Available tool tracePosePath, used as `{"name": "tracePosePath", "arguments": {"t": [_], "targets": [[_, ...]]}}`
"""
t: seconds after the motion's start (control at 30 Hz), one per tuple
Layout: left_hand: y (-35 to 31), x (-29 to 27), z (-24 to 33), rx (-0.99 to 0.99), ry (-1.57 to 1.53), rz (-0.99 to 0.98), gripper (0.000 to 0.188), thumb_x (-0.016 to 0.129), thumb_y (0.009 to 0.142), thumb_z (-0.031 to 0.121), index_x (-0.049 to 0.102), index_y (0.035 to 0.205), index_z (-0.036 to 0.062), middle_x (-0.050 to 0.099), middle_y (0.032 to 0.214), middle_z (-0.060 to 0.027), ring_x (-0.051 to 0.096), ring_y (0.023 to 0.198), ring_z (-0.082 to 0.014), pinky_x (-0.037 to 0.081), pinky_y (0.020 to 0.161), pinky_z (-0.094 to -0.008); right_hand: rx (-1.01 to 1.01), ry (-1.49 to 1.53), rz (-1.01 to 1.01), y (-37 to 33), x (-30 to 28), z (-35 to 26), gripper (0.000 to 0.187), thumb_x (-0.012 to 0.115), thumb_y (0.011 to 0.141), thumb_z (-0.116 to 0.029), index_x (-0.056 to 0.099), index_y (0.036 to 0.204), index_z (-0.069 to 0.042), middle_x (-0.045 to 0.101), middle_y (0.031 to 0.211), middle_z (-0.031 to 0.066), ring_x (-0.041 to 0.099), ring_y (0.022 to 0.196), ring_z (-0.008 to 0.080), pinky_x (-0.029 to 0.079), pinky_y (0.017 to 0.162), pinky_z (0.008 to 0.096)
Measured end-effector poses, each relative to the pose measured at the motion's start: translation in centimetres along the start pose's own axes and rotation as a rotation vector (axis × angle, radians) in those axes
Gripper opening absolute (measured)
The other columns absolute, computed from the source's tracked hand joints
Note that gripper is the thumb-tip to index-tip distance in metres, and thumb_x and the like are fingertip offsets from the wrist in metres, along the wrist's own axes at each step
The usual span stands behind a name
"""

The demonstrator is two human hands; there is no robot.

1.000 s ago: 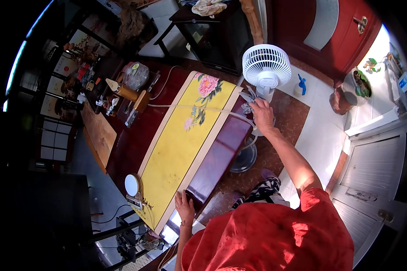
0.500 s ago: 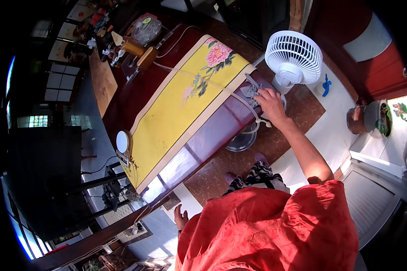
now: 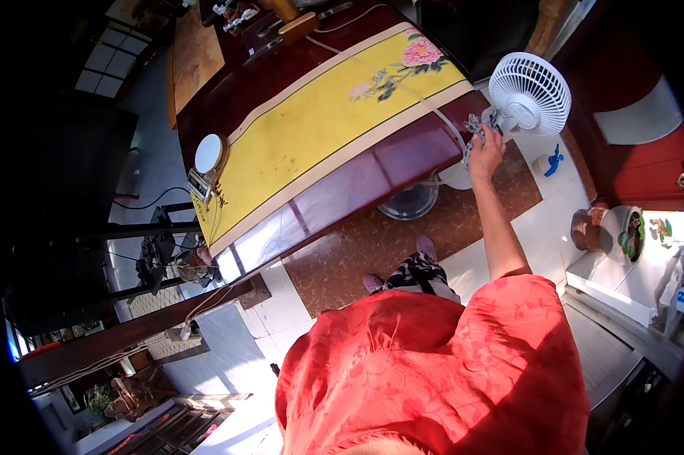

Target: The person wipes a wooden tea table with a cloth, including cleaning a small fan and wiping a tea tray and various tea-making objects.

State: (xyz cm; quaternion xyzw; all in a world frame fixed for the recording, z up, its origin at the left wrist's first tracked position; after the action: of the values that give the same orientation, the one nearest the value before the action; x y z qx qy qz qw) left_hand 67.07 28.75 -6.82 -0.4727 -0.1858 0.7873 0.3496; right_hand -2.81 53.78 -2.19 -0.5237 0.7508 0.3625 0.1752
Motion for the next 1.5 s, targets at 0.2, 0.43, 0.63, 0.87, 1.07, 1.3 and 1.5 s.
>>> {"name": "tracePosePath", "arguments": {"t": [0.2, 0.43, 0.63, 0.87, 1.07, 1.3, 1.5], "targets": [[-0.7, -5.5, -5.3, -0.086, 0.097, -0.089, 0.036, 0.059, 0.084, 0.006, 0.057, 0.119, 0.0091, 0.06, 0.113, -0.0131, 0.061, 0.095, -0.0224, 0.052, 0.075, -0.0308, 0.005, 0.098, 0.162, -17.5, 4.5, -13.9, 0.044, 0.063, 0.07, 0.007, 0.06, 0.111, -0.007, 0.047, 0.126, 0.0131, 0.041, 0.115, 0.0361, 0.035, 0.096, 0.0469], [3.5, -14.1, -5.7, -0.08, 0.313, -0.142, 0.035, 0.058, 0.084, 0.005, 0.057, 0.119, 0.0089, 0.061, 0.111, -0.0131, 0.063, 0.092, -0.0221, 0.052, 0.075, -0.031, -0.34, 0.263, -0.172, -26.1, 4.3, -18.3, 0.036, 0.062, 0.071, 0.002, 0.063, 0.105, -0.011, 0.049, 0.123, 0.0065, 0.044, 0.116, 0.0283, 0.036, 0.092, 0.0428], [9.7, -14.0, 14.5, 0.491, 0.187, 0.033, 0.034, 0.053, 0.086, 0.003, 0.055, 0.12, 0.0056, 0.061, 0.114, -0.0136, 0.063, 0.09, -0.0184, 0.052, 0.07, -0.031, -0.208, 0.394, -0.271, -24.3, 3.0, -17.8, 0.035, 0.062, 0.073, 0.002, 0.061, 0.106, -0.01, 0.05, 0.121, 0.0082, 0.045, 0.114, 0.03, 0.041, 0.091, 0.041], [13.7, -4.1, 41.7, 1.115, 0.402, -0.048, 0.046, 0.053, 0.088, 0.003, 0.045, 0.132, 0.0107, 0.039, 0.136, -0.0246, 0.046, 0.12, -0.0409, 0.042, 0.097, -0.0414, 0.432, 0.693, -0.206, -23.4, -1.4, -13.2, 0.034, 0.058, 0.086, -0.002, 0.057, 0.12, -0.009, 0.05, 0.128, 0.0076, 0.051, 0.114, 0.0201, 0.042, 0.094, 0.0299], [15.5, 3.5, 48.1, 1.414, 0.726, -0.084, 0.049, 0.058, 0.082, 0.006, 0.049, 0.129, 0.0146, 0.034, 0.137, -0.0258, 0.041, 0.12, -0.0426, 0.038, 0.099, -0.0473, 1.296, 0.989, 0.463, -9.3, 4.6, -7.6, 0.038, 0.056, 0.089, -0.011, 0.051, 0.126, -0.007, 0.055, 0.122, 0.0072, 0.052, 0.108, 0.0219, 0.04, 0.092, 0.0367], [15.8, 5.5, 47.6, 1.375, 0.855, -0.081, 0.051, 0.06, 0.082, 0.011, 0.048, 0.131, 0.0182, 0.035, 0.138, -0.0226, 0.036, 0.123, -0.0407, 0.031, 0.102, -0.051, 1.259, 1.023, 0.465, 1.8, 3.5, 3.6, 0.032, 0.052, 0.091, -0.008, 0.053, 0.122, -0.004, 0.061, 0.11, 0.0107, 0.057, 0.097, 0.0217, 0.045, 0.086, 0.035], [15.8, 6.1, 50.1, 1.46, 0.788, -0.066, 0.044, 0.065, 0.078, 0.015, 0.056, 0.121, 0.0163, 0.049, 0.113, -0.018, 0.045, 0.105, -0.0354, 0.036, 0.093, -0.0482, 0.81, 0.613, 0.303, -7.2, 6.8, -2.4, 0.042, 0.054, 0.092, -0.019, 0.046, 0.13, -0.004, 0.048, 0.13, 0.0135, 0.045, 0.121, 0.0263, 0.034, 0.101, 0.0351]]}}
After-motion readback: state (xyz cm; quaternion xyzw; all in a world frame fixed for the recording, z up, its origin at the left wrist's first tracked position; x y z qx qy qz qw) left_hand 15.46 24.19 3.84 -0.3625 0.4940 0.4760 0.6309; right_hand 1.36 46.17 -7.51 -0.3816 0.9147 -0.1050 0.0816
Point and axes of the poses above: each hand's wrist, its own y-axis towards the middle knuckle, its own x-axis out of the palm, z = x × y, the point moved 1 cm from there along y, towards the middle knuckle
